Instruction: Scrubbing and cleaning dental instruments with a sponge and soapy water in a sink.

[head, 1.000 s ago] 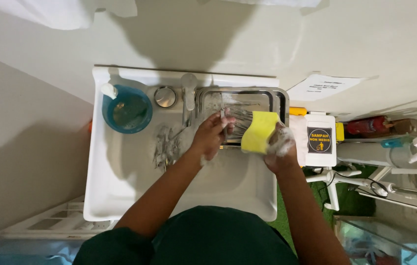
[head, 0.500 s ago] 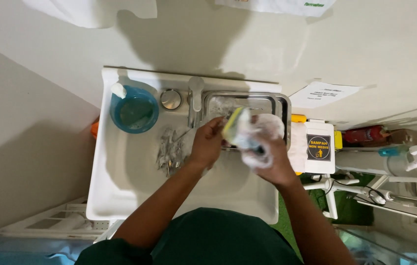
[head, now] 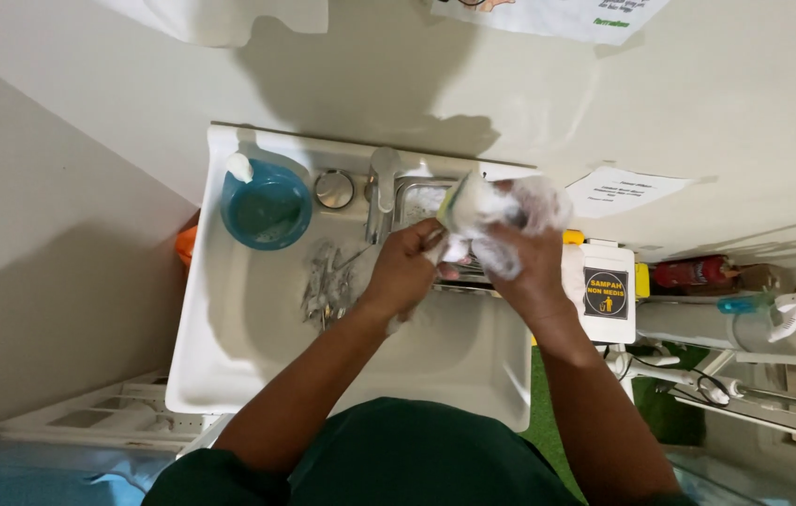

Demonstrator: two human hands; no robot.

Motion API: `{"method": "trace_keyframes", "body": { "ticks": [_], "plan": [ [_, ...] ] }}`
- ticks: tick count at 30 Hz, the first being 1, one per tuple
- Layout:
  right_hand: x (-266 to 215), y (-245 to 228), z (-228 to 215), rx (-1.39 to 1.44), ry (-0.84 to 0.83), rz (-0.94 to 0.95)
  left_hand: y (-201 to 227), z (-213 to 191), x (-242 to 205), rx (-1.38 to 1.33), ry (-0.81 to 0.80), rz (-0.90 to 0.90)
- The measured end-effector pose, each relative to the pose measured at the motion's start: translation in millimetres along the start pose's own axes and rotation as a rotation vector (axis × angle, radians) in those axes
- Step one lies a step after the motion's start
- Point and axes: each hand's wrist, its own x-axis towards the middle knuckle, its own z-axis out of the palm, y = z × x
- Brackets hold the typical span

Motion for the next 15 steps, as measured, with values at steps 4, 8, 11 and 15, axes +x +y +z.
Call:
{"method": "trace_keyframes", "body": {
  "ticks": [4, 8, 11, 15],
  "plan": [
    [3.7, 14.5, -2.9, 0.795, 0.111, 0.73, 30.6, 10.6, -9.7, 0.004, 0.081, -0.134],
    [1.5, 33.4, -4.5, 1.569, 0.06, 0.855, 16.3, 14.0, -9.5, 0.05, 0.079, 0.077],
    [-22.6, 39.9, -5.8, 1.01, -0.161, 0.58, 2.2, 8.5, -9.1, 0.147, 0.073, 0.246],
    [-17.7, -18.8, -33.1, 0.749, -0.183, 0.308, 11.6, 6.6, -15.0, 0.351, 0.159, 0.271]
  ]
}}
